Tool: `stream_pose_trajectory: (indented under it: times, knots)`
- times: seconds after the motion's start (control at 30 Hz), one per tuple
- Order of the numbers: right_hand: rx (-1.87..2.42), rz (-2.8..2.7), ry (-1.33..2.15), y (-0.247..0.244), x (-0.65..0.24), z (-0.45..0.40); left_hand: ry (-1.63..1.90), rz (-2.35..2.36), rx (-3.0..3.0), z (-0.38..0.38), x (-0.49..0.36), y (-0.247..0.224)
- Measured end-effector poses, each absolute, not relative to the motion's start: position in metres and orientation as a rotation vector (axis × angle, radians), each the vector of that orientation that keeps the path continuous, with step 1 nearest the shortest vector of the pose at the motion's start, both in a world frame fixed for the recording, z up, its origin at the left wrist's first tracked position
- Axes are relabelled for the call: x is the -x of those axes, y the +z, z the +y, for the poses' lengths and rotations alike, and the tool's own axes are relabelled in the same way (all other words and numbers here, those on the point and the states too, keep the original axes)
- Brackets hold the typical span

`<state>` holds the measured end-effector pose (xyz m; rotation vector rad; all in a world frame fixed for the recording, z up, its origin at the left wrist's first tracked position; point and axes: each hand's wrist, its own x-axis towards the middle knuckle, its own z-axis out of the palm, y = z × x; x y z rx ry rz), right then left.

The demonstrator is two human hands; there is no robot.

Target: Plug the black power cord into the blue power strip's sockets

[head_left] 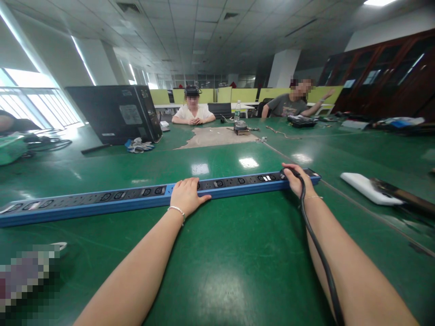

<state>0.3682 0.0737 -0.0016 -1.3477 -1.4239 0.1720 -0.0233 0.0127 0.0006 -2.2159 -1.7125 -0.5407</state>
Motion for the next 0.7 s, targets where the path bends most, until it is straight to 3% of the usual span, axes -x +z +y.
stream_pose_trajectory:
  times: [0.7]
  knots:
    - [1.406,-1.519,0.116,-0.0012,-0.3739,0.0782,-0.533,-1.736,2.237,0.0117,0.0221,0.0039]
